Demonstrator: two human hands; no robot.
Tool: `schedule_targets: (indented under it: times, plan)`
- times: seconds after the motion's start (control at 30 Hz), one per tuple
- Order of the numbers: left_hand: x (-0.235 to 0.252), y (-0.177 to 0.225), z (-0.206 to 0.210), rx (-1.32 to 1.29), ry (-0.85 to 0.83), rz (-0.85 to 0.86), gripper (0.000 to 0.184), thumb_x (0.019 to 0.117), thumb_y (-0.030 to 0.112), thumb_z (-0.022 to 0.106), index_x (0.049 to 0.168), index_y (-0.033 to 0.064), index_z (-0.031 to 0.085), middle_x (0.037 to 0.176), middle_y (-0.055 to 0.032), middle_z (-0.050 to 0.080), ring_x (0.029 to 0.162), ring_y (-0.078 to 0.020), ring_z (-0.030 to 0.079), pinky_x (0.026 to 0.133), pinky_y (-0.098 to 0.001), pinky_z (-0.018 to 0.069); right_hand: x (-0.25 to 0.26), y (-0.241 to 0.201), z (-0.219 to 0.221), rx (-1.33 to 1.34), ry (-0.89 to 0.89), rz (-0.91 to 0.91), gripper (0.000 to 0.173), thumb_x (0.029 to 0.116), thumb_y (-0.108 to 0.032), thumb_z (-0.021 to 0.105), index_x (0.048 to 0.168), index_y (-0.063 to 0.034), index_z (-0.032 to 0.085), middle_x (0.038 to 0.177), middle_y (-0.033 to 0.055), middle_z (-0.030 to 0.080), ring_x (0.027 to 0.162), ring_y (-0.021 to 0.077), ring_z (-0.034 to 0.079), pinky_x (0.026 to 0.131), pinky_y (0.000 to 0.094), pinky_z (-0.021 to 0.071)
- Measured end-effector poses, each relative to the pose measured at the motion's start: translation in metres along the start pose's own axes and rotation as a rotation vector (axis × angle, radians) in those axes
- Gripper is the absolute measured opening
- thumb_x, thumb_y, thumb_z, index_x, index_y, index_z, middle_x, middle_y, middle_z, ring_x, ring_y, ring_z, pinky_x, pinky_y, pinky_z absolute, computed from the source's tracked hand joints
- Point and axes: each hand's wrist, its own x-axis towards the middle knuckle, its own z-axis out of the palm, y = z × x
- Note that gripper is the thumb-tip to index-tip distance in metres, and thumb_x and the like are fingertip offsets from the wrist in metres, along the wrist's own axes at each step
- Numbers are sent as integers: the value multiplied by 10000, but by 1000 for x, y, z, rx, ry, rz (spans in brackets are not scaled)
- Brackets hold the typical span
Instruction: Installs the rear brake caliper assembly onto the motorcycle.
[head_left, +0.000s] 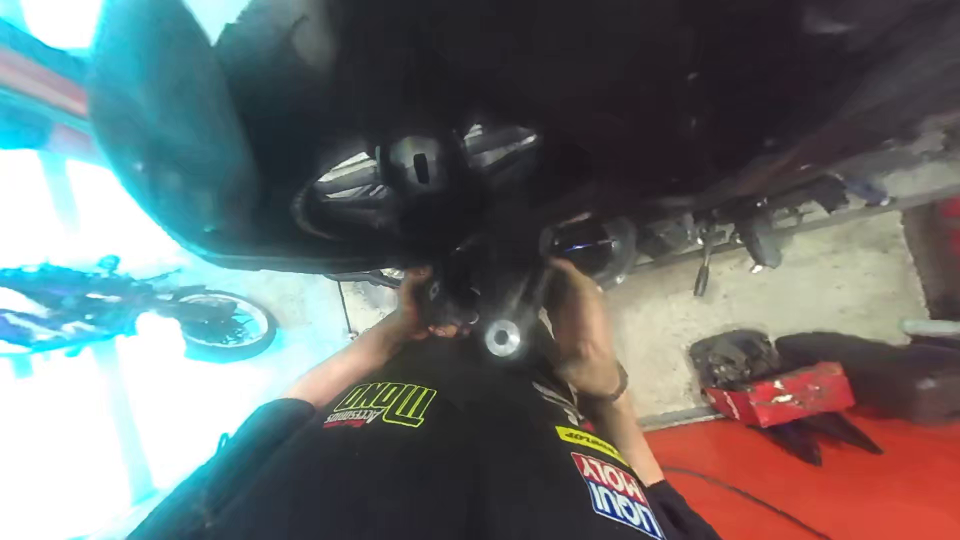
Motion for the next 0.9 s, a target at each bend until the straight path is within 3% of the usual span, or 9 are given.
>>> schedule_targets:
  times: [0.13, 0.23, 0.37, 0.47, 0.53, 0.63, 0.73, 0.83, 0.9]
  plan:
    - [6, 5, -10, -51, -102, -39, 456, 854, 626, 678, 992, 198, 757, 814, -25, 723, 653, -136, 680, 572, -315, 586, 7, 25, 6, 14, -4, -19, 1063, 779, -629, 797, 1517, 2, 366, 1444, 118, 548, 1292, 200, 568, 1097, 413, 508]
    - [1, 9, -14, 57, -85, -76, 521, 835, 705, 648, 980, 216, 758, 811, -13, 731, 652, -119, 684, 577, -303, 587, -2, 42, 18, 192, -33, -20, 896, 858, -694, 676, 1495, -115, 428, 1395, -64, 604, 1268, 65, 575, 1098, 318, 496]
    - [-7, 18, 5, 373, 69, -83, 575, 883, 711, 610, 1081, 179, 700, 860, -18, 745, 645, -103, 677, 538, -268, 570, -13, 39, 10, 291, 99, 61, 760, 969, -688, 503, 1466, -113, 488, 1406, -11, 617, 1281, 125, 582, 1119, 366, 480]
    - [-16, 25, 34, 972, 357, -1, 843, 911, 624, 640, 1461, 23, 424, 1123, -12, 694, 924, -37, 678, 808, -259, 604, -10, 36, 5, 209, 210, 286, 590, 977, -340, 671, 1425, -22, 457, 1281, 70, 651, 1181, 163, 635, 1044, 390, 540]
    - [-18, 25, 45, 1219, 466, 27, 1023, 847, 658, 710, 1517, -31, 362, 1289, -88, 665, 1133, -73, 656, 1005, -328, 569, -4, 39, 10, 158, 179, 379, 604, 960, -233, 709, 1432, 24, 434, 1276, 130, 655, 1176, 213, 652, 1035, 428, 558]
    - [-24, 19, 62, 1338, 506, 78, 1039, 795, 627, 786, 1494, -22, 373, 1197, -67, 701, 1065, -69, 686, 948, -335, 607, -2, 41, 17, -148, 160, 484, 583, 987, -331, 669, 1424, 11, 490, 1263, 101, 678, 1155, 145, 665, 1024, 372, 566]
    - [-27, 16, 70, 1341, 495, 157, 1038, 786, 575, 826, 1484, -42, 367, 1158, -52, 717, 1046, -60, 698, 932, -333, 621, 3, 40, 13, -448, 102, 521, 640, 1005, -427, 607, 1486, -24, 480, 1389, 110, 623, 1285, 110, 588, 1113, 347, 492]
    - [-29, 14, 79, 1364, 521, 154, 1164, 662, 605, 891, 1482, -22, 352, 1132, -29, 723, 1012, -49, 705, 904, -328, 631, 6, 40, 11, -453, 120, 472, 571, 1033, -349, 583, 1476, 1, 491, 1430, 137, 590, 1329, 125, 556, 1135, 334, 472]
    - [-30, 10, 84, 1352, 518, 157, 1179, 603, 597, 925, 1452, -16, 383, 1074, -18, 737, 945, -45, 718, 850, -316, 645, 6, 32, 16, -378, 210, 342, 419, 1069, -258, 513, 1377, 25, 542, 1326, 113, 634, 1250, 111, 592, 1089, 321, 498]
